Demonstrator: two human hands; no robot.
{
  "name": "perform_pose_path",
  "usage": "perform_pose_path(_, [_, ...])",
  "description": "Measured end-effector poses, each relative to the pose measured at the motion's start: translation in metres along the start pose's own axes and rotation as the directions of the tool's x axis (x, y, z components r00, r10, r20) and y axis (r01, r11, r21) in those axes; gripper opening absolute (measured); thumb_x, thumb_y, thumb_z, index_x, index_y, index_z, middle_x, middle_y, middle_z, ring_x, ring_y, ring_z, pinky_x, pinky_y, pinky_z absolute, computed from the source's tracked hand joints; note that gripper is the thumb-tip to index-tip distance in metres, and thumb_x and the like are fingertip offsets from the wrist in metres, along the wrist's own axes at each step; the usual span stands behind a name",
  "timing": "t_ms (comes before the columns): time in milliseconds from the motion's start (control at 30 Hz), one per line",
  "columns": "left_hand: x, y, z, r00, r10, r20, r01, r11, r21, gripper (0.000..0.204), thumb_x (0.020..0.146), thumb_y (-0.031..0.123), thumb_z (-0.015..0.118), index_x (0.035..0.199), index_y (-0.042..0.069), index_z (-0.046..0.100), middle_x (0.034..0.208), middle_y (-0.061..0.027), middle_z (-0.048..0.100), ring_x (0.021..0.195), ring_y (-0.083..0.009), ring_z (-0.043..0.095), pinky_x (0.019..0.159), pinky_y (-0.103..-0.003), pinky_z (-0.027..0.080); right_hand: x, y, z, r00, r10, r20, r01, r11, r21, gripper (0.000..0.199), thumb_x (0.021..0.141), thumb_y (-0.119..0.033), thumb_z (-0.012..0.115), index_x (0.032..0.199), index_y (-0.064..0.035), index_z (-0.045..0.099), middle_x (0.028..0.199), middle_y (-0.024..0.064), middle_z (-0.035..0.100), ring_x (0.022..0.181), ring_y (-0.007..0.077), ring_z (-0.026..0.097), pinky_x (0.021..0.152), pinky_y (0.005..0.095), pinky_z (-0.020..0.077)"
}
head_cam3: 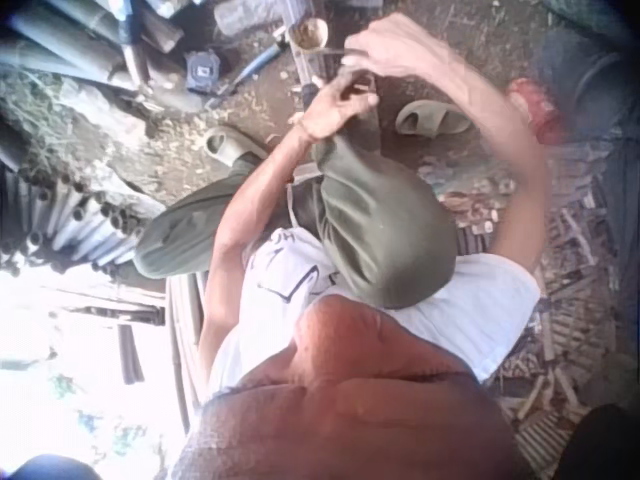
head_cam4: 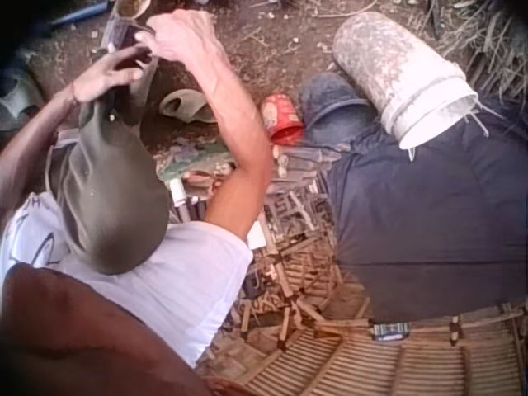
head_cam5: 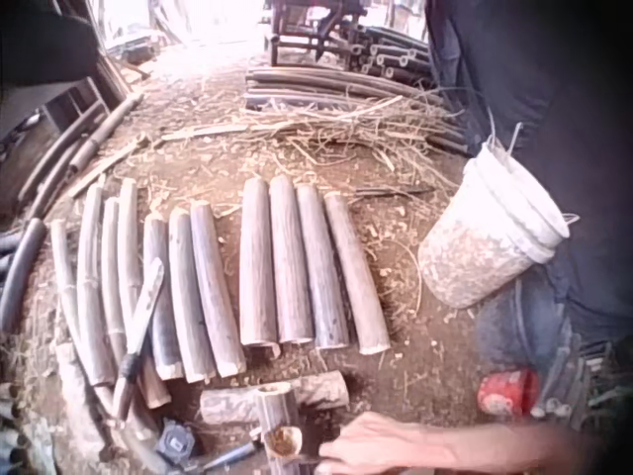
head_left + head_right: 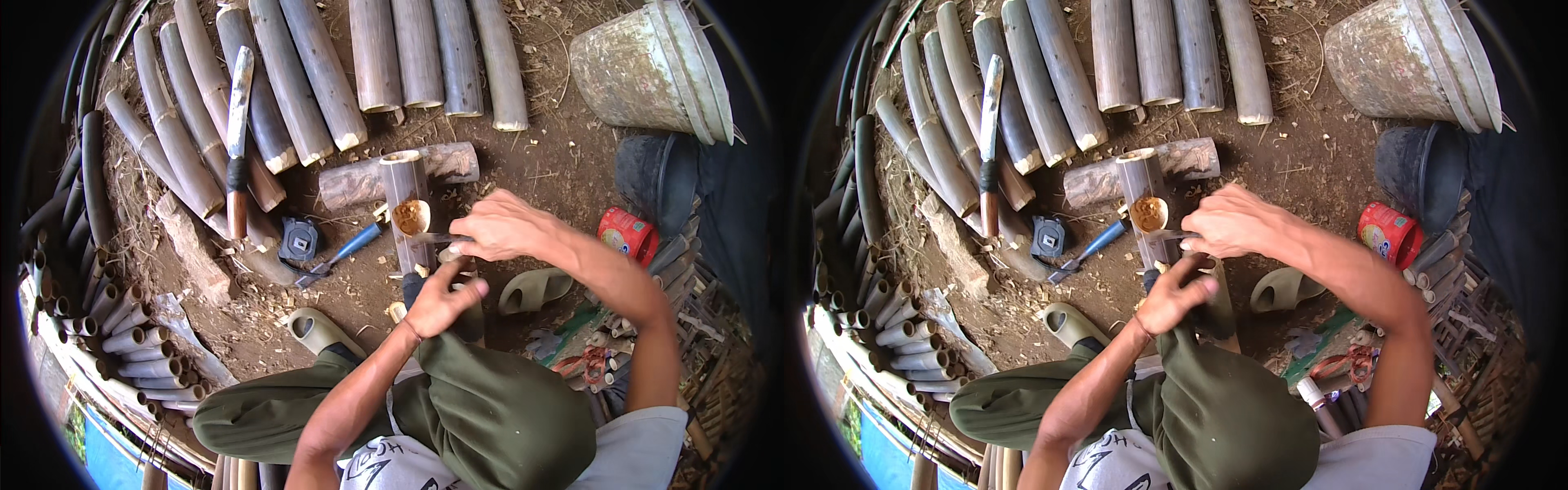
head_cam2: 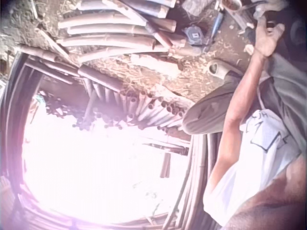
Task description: The person measures, cuts, and carves bamboo segments using a measuring tape, saw, and carving tool.
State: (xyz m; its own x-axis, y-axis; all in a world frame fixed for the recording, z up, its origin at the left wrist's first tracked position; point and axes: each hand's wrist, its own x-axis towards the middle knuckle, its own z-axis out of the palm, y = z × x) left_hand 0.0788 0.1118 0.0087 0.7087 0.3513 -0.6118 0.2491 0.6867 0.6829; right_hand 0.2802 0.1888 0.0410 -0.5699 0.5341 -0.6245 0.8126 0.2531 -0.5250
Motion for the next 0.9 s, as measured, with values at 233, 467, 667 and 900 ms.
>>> perform_pose_path(233, [-0.022,0.023,0.021,0.921,0.306,-0.242,-0.155,0.855,0.495,0.063,0.077,0.021,0.062,0.131,-0.003,0.042,0.104,-0.0344,0.061,0.093,-0.0462,0.065,0.084,-0.05,0.052,-0.046,-0.041,0.069,0.719,0.655,-0.233,0.147,0.185,0.972,0.039,0.1,-0.036,0.054,0.113,0.0003,0.06,0.093,0.0136,0.071,0.093,0.0225,0.066,0.093,0.0361,0.0474])
perform_pose_path(467, [-0.044,0.103,-0.017,0.996,0.093,-0.013,-0.074,0.865,0.496,0.053,0.079,0.032,0.066,0.113,-0.008,0.059,0.094,-0.0257,0.068,0.082,-0.0351,0.069,0.072,-0.044,0.054,-0.062,-0.063,0.032,0.711,-0.115,-0.693,0.146,0.989,-0.014,0.066,0.06,-0.009,0.075,0.124,-0.0067,0.057,0.097,0.0095,0.064,0.091,0.0279,0.064,0.094,0.0438,0.0477])
perform_pose_path(667, [-0.036,0.063,-0.057,0.821,0.29,-0.491,-0.302,0.952,0.057,0.064,0.093,0.043,0.063,0.131,-0.008,0.05,0.111,-0.0187,0.066,0.094,-0.0162,0.063,0.084,-0.03,0.052,-0.022,-0.001,0.057,0.345,0.383,-0.857,0.53,0.674,0.515,0.026,0.076,-0.022,0.076,0.092,-0.0023,0.067,0.075,0.0051,0.068,0.068,0.0158,0.068,0.062,0.0317,0.0543])
perform_pose_path(900, [0.017,-0.04,-0.063,0.824,0.188,-0.534,-0.069,0.969,0.235,0.096,0.074,0.042,0.084,0.138,-0.012,0.038,0.129,-0.0277,0.057,0.122,-0.035,0.056,0.106,-0.04,0.042,0.032,-0.017,0.052,0.278,0.336,-0.9,0.652,0.622,0.433,0.038,0.073,-0.03,0.082,0.087,0.0009,0.066,0.079,0.0071,0.067,0.067,0.0172,0.067,0.063,0.03,0.0542])
